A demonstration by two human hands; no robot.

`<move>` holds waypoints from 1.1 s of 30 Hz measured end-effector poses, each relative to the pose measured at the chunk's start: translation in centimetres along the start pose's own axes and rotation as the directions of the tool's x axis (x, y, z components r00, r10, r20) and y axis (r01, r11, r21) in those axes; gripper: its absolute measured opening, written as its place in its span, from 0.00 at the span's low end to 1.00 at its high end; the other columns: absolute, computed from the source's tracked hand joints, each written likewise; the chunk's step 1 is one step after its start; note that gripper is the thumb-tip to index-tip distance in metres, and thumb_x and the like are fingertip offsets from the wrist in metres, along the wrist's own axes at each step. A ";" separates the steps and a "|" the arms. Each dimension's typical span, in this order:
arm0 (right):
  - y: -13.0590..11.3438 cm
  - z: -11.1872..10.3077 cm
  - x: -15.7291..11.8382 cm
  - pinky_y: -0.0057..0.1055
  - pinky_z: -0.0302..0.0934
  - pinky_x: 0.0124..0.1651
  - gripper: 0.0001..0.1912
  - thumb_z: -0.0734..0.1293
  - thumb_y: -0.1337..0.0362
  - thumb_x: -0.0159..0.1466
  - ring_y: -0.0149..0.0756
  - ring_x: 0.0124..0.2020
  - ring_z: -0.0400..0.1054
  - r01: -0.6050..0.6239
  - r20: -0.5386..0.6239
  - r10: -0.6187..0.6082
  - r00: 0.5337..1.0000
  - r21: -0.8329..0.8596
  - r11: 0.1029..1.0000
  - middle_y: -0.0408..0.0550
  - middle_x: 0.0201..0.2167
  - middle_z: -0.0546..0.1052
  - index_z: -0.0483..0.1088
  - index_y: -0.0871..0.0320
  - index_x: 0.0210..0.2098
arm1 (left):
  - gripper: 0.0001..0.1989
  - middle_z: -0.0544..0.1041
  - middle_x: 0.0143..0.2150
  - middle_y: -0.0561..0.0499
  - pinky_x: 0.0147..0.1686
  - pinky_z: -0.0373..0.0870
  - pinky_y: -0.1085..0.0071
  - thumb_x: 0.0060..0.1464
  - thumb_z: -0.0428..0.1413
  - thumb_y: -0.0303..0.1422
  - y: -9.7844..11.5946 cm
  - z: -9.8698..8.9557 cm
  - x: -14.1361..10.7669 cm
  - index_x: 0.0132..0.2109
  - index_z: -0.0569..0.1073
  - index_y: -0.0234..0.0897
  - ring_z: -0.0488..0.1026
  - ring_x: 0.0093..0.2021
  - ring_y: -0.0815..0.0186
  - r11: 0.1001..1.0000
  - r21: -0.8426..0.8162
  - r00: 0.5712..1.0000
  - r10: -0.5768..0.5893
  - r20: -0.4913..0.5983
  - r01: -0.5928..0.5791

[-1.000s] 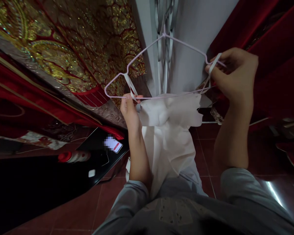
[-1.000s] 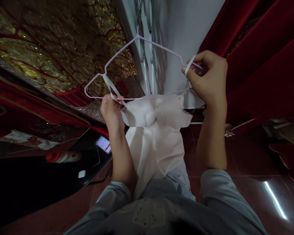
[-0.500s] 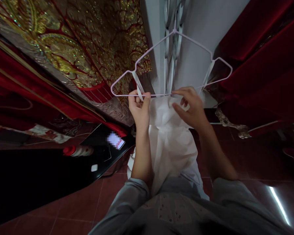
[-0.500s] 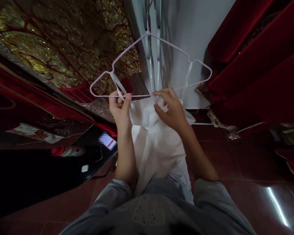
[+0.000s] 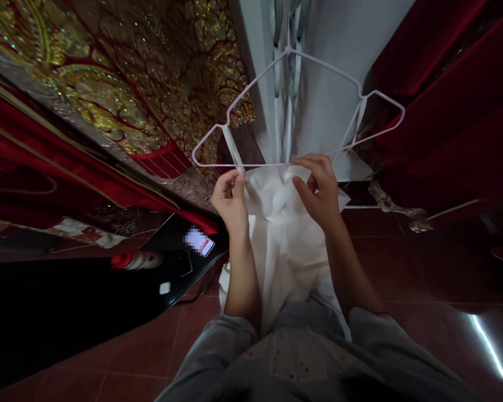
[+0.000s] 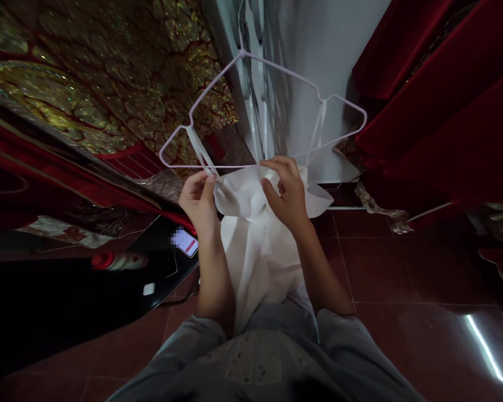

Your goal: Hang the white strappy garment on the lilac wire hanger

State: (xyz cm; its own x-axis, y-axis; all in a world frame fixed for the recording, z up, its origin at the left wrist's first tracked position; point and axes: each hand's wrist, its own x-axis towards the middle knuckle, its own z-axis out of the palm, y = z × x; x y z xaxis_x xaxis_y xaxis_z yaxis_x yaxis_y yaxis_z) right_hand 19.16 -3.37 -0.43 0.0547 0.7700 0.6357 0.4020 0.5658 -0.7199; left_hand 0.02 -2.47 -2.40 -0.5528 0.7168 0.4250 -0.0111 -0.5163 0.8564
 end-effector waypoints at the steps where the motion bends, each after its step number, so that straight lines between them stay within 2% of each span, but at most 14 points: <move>1: 0.0 0.0 -0.1 0.32 0.62 0.27 0.14 0.69 0.60 0.71 0.30 0.31 0.67 0.003 -0.002 -0.003 1.000 -0.004 1.000 0.50 0.53 0.79 0.79 0.47 0.55 | 0.07 0.83 0.40 0.49 0.46 0.75 0.70 0.57 0.72 0.35 1.2 -0.2 0.1 0.42 0.84 0.39 0.80 0.42 0.63 0.998 -0.043 0.996 -0.042 0.076 0.045; 3: 0.0 0.0 -0.2 0.32 0.63 0.28 0.13 0.69 0.59 0.72 0.31 0.32 0.68 0.008 -0.003 -0.008 1.000 -0.011 1.000 0.51 0.53 0.79 0.79 0.47 0.55 | 0.10 0.84 0.40 0.48 0.41 0.74 0.72 0.52 0.75 0.34 3.9 -0.3 0.6 0.42 0.87 0.40 0.79 0.42 0.63 0.980 -0.136 0.968 -0.116 0.221 0.148; 5: 0.0 0.0 -0.3 0.33 0.63 0.29 0.13 0.69 0.58 0.73 0.31 0.32 0.67 0.017 0.000 -0.017 1.000 -0.009 1.000 0.51 0.54 0.78 0.78 0.48 0.56 | 0.14 0.84 0.40 0.47 0.29 0.67 0.75 0.52 0.76 0.36 6.6 -0.1 2.0 0.46 0.89 0.41 0.74 0.34 0.67 0.941 -0.183 0.913 -0.210 0.349 0.286; 7: -0.1 0.0 -0.2 0.33 0.64 0.29 0.13 0.68 0.57 0.74 0.30 0.31 0.67 0.022 0.012 -0.022 1.000 -0.010 1.000 0.51 0.54 0.78 0.78 0.49 0.56 | 0.14 0.85 0.46 0.45 0.20 0.58 0.76 0.55 0.72 0.36 8.7 0.0 4.0 0.48 0.89 0.39 0.66 0.29 0.70 0.877 -0.277 0.875 -0.262 0.408 0.392; 9: -0.1 0.0 -0.2 0.33 0.64 0.29 0.13 0.68 0.58 0.74 0.30 0.31 0.67 0.027 0.023 -0.027 0.999 -0.014 1.000 0.51 0.53 0.78 0.78 0.49 0.56 | 0.12 0.85 0.55 0.42 0.19 0.57 0.76 0.65 0.62 0.36 9.5 -0.2 6.0 0.47 0.89 0.36 0.66 0.30 0.70 0.833 -0.385 0.896 -0.261 0.359 0.396; 12: 0.2 -0.1 -0.1 0.32 0.64 0.29 0.13 0.69 0.59 0.73 0.30 0.32 0.67 0.031 0.020 -0.031 0.999 -0.010 0.999 0.50 0.52 0.78 0.78 0.49 0.56 | 0.15 0.85 0.58 0.47 0.21 0.59 0.78 0.69 0.54 0.26 8.1 -1.2 7.8 0.47 0.88 0.39 0.67 0.29 0.73 0.863 -0.442 0.968 -0.243 0.065 0.246; 15: 0.5 -0.1 0.0 0.32 0.63 0.28 0.14 0.69 0.60 0.72 0.30 0.31 0.66 0.024 0.009 -0.024 1.000 -0.013 1.000 0.50 0.53 0.79 0.78 0.48 0.56 | 0.18 0.86 0.52 0.53 0.23 0.58 0.80 0.62 0.59 0.18 5.1 -2.2 7.1 0.50 0.85 0.44 0.69 0.28 0.76 0.922 -0.350 0.953 -0.240 -0.182 0.165; 17: 0.5 0.0 0.0 0.32 0.64 0.28 0.15 0.69 0.61 0.72 0.29 0.29 0.65 0.016 0.020 -0.015 1.000 -0.020 1.000 0.49 0.54 0.79 0.78 0.47 0.57 | 0.16 0.87 0.50 0.51 0.21 0.54 0.80 0.60 0.63 0.21 3.5 -2.2 5.6 0.52 0.82 0.43 0.67 0.25 0.77 0.920 -0.303 0.942 -0.303 -0.142 0.250; 19: 0.2 0.2 -0.1 0.32 0.64 0.29 0.17 0.68 0.61 0.71 0.28 0.29 0.66 0.006 0.038 -0.006 0.999 -0.014 1.000 0.49 0.56 0.79 0.78 0.46 0.58 | 0.10 0.87 0.50 0.45 0.19 0.48 0.78 0.61 0.67 0.32 2.6 -1.5 3.7 0.49 0.82 0.39 0.63 0.22 0.76 0.894 -0.274 0.932 -0.361 0.032 0.356; 23: -0.1 0.3 -0.5 0.32 0.65 0.30 0.19 0.69 0.57 0.72 0.29 0.32 0.70 0.004 0.049 -0.006 0.999 0.045 0.999 0.50 0.62 0.78 0.77 0.45 0.62 | 0.18 0.88 0.50 0.38 0.16 0.45 0.73 0.62 0.69 0.48 3.1 1.0 1.0 0.44 0.81 0.37 0.60 0.19 0.75 0.879 -0.278 0.900 -0.293 0.323 0.387; 26: 1.3 -0.6 -1.2 0.35 0.70 0.36 0.16 0.69 0.53 0.73 0.33 0.37 0.73 0.045 -0.140 -0.031 0.990 0.091 0.995 0.49 0.62 0.79 0.79 0.45 0.58 | 0.16 0.88 0.48 0.42 0.17 0.46 0.72 0.64 0.68 0.48 3.9 2.1 0.5 0.42 0.77 0.40 0.59 0.19 0.75 0.882 -0.323 0.918 -0.243 0.314 0.344; 29: 3.9 -2.2 -1.3 0.34 0.68 0.36 0.15 0.70 0.52 0.71 0.31 0.33 0.69 -0.056 -0.457 0.078 0.886 0.063 0.996 0.49 0.53 0.81 0.78 0.48 0.54 | 0.15 0.88 0.45 0.44 0.16 0.46 0.72 0.65 0.68 0.46 4.1 2.3 0.6 0.41 0.76 0.40 0.56 0.18 0.74 0.884 -0.349 0.935 -0.222 0.276 0.313; 31: 5.0 -2.9 -0.9 0.32 0.66 0.35 0.15 0.73 0.52 0.68 0.29 0.30 0.67 -0.165 -0.476 0.169 0.863 0.052 0.985 0.47 0.46 0.82 0.78 0.50 0.50 | 0.14 0.88 0.43 0.46 0.17 0.46 0.72 0.65 0.68 0.44 3.9 2.3 0.6 0.41 0.75 0.41 0.55 0.18 0.75 0.883 -0.354 0.938 -0.222 0.268 0.310; 33: 5.1 -3.1 -0.4 0.31 0.65 0.35 0.13 0.75 0.53 0.65 0.29 0.30 0.68 -0.223 -0.348 0.227 0.909 0.053 0.973 0.44 0.40 0.82 0.78 0.52 0.44 | 0.12 0.88 0.43 0.48 0.17 0.47 0.73 0.66 0.68 0.41 3.6 2.4 0.3 0.42 0.75 0.41 0.55 0.18 0.75 0.881 -0.354 0.939 -0.229 0.257 0.312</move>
State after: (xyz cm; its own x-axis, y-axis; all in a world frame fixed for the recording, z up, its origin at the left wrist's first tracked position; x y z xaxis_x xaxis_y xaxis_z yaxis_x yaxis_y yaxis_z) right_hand 24.01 -1.70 -3.51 0.4594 0.7259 0.5119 0.3309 0.3949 -0.8570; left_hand 1.81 -2.92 1.51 -0.3025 0.9117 0.2781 -0.4777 -0.3975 0.7835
